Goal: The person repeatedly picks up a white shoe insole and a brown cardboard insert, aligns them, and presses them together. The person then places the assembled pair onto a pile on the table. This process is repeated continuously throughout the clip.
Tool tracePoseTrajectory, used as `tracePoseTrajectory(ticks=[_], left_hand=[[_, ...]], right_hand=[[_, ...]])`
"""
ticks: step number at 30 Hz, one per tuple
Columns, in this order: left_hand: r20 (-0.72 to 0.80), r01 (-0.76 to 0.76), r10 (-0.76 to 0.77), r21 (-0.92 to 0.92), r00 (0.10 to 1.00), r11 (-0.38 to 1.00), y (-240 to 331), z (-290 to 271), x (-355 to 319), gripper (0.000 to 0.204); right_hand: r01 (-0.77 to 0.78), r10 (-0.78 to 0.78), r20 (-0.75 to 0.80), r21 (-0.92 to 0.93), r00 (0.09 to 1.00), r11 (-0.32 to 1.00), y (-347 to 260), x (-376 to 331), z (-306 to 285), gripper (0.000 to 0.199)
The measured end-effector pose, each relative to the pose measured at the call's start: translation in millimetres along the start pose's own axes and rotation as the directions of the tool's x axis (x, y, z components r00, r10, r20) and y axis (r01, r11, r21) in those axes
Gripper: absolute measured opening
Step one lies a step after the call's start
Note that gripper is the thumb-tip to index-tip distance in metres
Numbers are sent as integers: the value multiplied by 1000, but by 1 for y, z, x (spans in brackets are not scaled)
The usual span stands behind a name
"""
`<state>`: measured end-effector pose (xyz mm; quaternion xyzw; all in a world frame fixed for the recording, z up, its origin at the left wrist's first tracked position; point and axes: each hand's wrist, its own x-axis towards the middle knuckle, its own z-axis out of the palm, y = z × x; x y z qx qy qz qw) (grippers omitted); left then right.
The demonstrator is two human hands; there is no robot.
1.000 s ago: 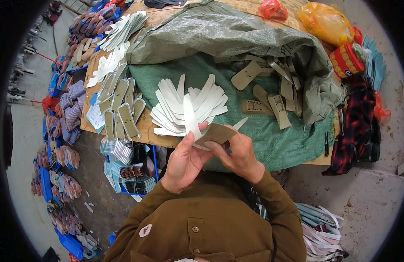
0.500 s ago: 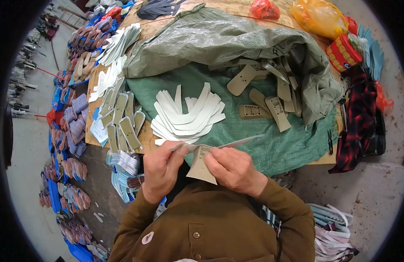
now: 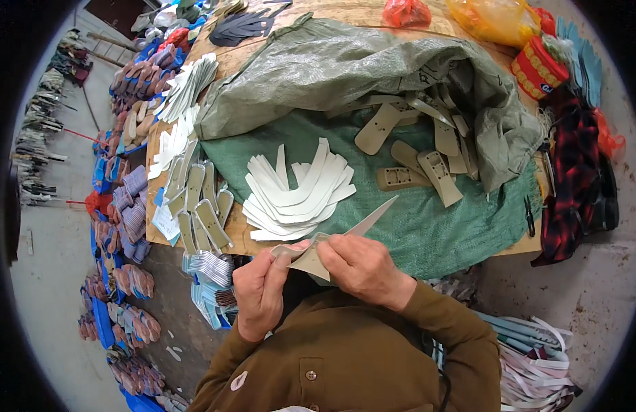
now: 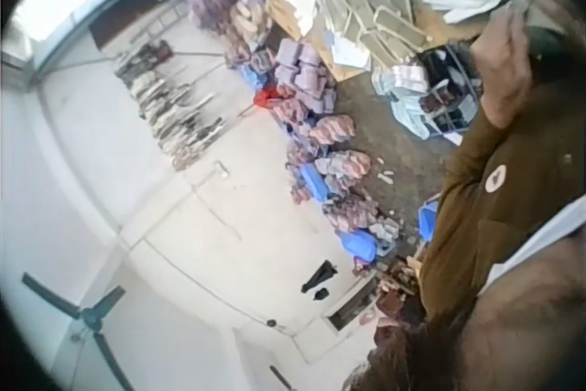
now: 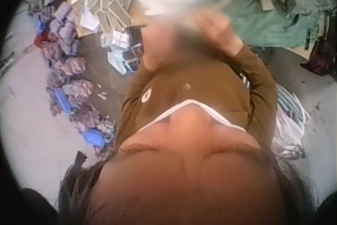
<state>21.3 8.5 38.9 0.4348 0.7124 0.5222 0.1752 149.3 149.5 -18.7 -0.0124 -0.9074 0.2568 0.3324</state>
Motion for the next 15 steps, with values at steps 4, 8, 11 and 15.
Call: tracePoseTrajectory(ticks=[4,8,11,15], left_hand=[[39,191,-190,-49,981,980,11,-8,5,23],[60,244,-240,-65,969,968,9,-11,5,24],[89,277,-265,-186,960,943,-7,-8,1,28],[66,278,-273,-374,960,885,-8,0,-1,32]], right_hand=[[-48,48,-19,13,999,999,-6,9,2,30],[-93,93,33,5,995,996,-11,12,3,30],[-131,130,87,4,988,991,-14,12,2,30],[-165,162,123,12,979,986,-17,10,3,31]])
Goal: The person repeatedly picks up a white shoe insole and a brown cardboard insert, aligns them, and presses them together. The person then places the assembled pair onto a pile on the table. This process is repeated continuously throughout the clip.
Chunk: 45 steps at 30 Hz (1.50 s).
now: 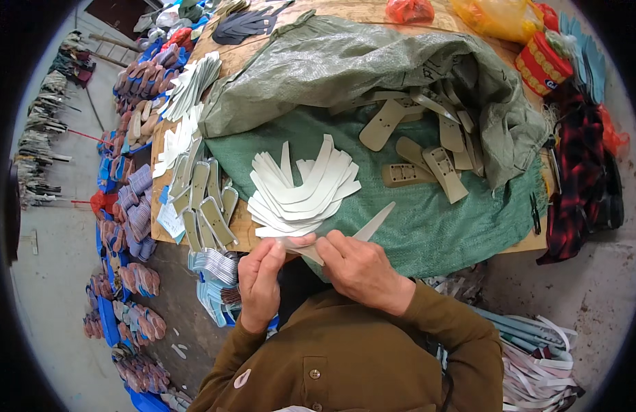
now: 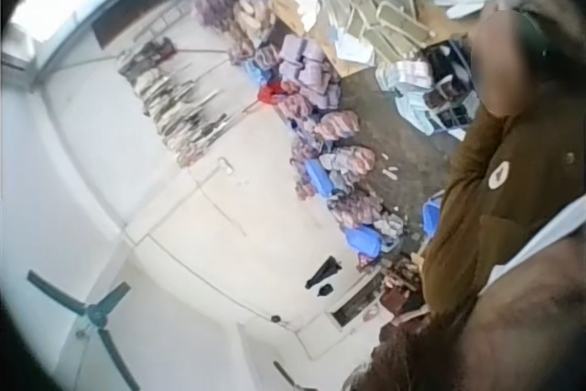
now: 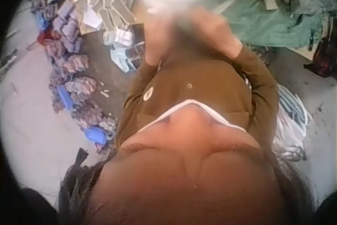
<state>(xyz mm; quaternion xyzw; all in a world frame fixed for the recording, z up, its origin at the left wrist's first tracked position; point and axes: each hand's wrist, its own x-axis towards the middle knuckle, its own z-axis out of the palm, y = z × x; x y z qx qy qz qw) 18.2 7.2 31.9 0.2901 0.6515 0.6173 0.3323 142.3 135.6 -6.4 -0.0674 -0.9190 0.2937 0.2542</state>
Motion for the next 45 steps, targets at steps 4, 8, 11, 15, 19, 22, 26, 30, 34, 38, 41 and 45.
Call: tracePoseTrajectory(ticks=[4,8,11,15,19,22,26,30,34,38,41,45], left_hand=[[119,-10,13,-21,993,1000,1,-5,1,44],[7,6,-2,-579,1000,815,9,2,11,49],[155,141,-51,-648,987,749,-2,-13,27,47],[279,224,-91,-494,956,840,-40,-9,29,26],[163,40,1,-246,987,969,-32,-2,29,21],[62,-112,108,71,992,991,-23,1,22,19],[95,-32,46,-144,994,989,-24,0,34,16],[56,-126,123,56,991,990,-17,5,41,14],[113,-29,43,-117,993,993,-21,12,43,18],[166,198,-143,-388,976,900,-39,-1,34,34],[324,187,-122,-176,938,966,-48,-3,21,39],[359,116,-106,-8,927,993,-43,1,18,32]], right_hand=[[-29,28,81,15,996,999,6,-4,9,29],[-250,223,116,350,968,903,7,6,-1,26],[-374,313,206,571,927,731,5,19,-19,28],[-465,319,339,609,885,642,-2,20,-25,29],[-462,310,343,623,887,632,-2,14,-22,29],[-413,303,281,593,911,691,-3,9,-17,27],[-346,228,274,549,935,761,-2,10,-17,24],[-406,240,348,554,906,727,0,7,-17,23],[-441,268,357,619,895,650,1,5,-19,26],[-463,328,327,599,886,654,5,6,-26,29],[-516,335,396,584,855,627,5,6,-25,31],[-458,305,344,608,888,648,7,-6,-11,33]])
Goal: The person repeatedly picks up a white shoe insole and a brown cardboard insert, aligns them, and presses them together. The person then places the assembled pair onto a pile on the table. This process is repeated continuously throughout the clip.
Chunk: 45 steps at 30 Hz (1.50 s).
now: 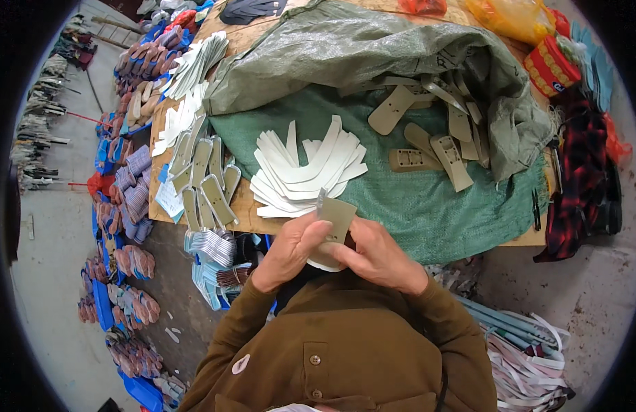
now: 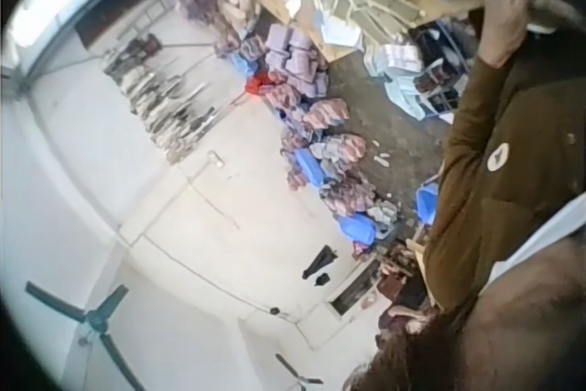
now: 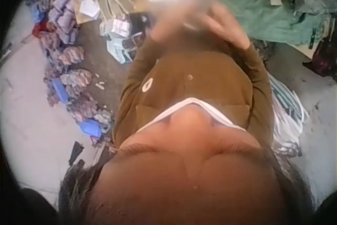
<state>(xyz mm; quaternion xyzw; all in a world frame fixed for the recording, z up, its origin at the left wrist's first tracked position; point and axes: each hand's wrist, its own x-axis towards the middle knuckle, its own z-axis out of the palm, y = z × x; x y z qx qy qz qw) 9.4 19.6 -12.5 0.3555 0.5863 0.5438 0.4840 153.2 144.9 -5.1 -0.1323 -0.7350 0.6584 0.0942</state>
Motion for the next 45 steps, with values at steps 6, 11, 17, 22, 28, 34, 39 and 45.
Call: tracePoseTrajectory(ticks=[6,11,17,22,28,34,39,45], left_hand=[[54,-34,25,169,998,985,-7,-10,1,21],[36,-138,134,370,990,919,19,-7,4,39],[-44,-487,641,610,766,624,10,-26,3,49],[15,-660,753,493,658,566,-9,-18,-1,23],[-6,-538,705,642,709,546,-16,-13,-9,16],[-95,-495,719,663,689,562,-29,-4,3,16],[-102,-462,709,693,698,553,-33,0,11,22],[-44,-455,708,737,705,499,-32,0,13,30]], right_hand=[[169,-179,-11,-291,984,942,3,-1,-4,36],[276,-300,25,-469,953,839,13,8,-1,50],[131,-120,-120,84,986,988,-3,0,-9,55],[-183,173,63,441,983,879,10,20,-7,37],[52,-42,-367,18,929,999,3,27,17,18],[-2,43,-480,85,876,996,-1,24,40,17],[-37,140,-442,232,886,972,-6,17,31,23],[-18,159,-402,333,902,943,-13,10,21,28]])
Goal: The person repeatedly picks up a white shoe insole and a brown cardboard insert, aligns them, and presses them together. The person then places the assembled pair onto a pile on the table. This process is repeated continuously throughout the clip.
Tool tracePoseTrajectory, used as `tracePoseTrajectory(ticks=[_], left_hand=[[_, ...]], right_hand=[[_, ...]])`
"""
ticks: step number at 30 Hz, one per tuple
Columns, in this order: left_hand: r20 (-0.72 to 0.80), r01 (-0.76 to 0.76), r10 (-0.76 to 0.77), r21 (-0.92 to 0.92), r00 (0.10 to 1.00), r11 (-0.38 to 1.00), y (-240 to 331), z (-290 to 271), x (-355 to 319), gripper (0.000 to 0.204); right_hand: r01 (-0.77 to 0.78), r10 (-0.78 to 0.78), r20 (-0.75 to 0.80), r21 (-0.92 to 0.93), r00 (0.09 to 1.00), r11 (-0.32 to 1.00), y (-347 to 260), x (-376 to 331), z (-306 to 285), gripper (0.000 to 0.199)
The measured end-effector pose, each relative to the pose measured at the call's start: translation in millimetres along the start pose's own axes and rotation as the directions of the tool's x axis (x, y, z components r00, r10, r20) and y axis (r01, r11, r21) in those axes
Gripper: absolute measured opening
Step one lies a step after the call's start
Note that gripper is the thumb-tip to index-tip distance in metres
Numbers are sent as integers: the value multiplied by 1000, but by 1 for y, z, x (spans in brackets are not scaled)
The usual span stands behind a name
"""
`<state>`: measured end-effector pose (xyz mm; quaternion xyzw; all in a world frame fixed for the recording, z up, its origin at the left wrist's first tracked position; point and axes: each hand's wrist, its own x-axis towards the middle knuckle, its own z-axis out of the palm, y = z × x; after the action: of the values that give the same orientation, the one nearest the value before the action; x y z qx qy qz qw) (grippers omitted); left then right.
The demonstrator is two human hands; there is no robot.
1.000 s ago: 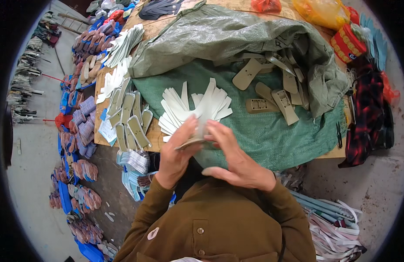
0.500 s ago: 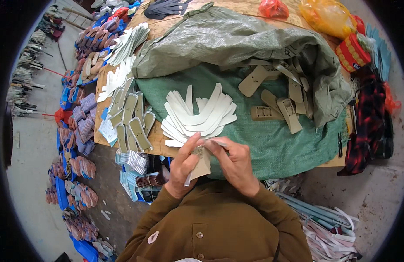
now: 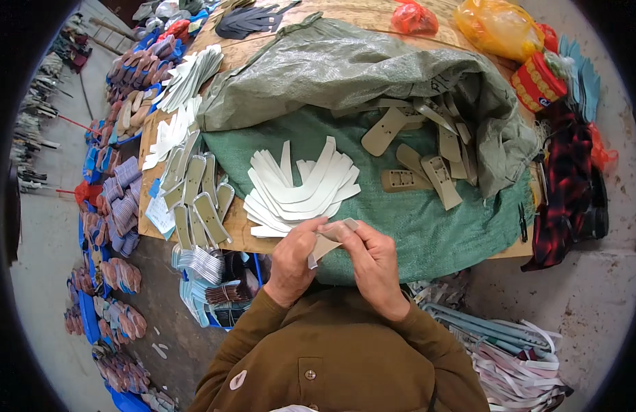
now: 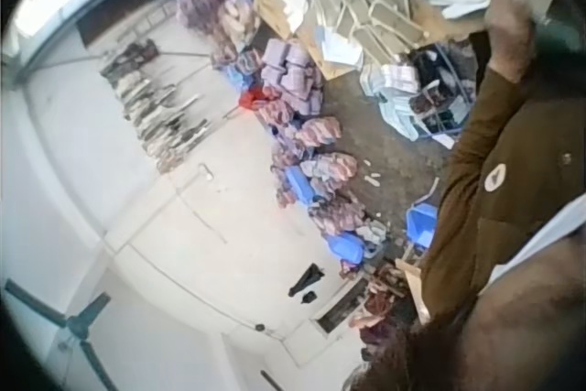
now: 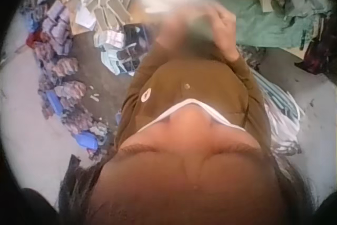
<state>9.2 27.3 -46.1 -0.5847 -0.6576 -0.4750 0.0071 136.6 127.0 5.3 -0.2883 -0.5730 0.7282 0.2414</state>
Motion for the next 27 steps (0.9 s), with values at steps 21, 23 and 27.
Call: tracePoseTrajectory(ticks=[21,23,27], left_hand=[[525,699,-464,-493,714,519,31,-21,10,26],[566,744,-488,-432,664,511,36,-26,11,27],[578,708,-463,-315,672,633,36,-29,21,29]], right_hand=[[-139,94,253,167,963,976,21,25,-25,13],[-213,183,190,149,964,966,15,23,-21,17],[19,-19,-5,97,1000,995,27,22,-9,26]])
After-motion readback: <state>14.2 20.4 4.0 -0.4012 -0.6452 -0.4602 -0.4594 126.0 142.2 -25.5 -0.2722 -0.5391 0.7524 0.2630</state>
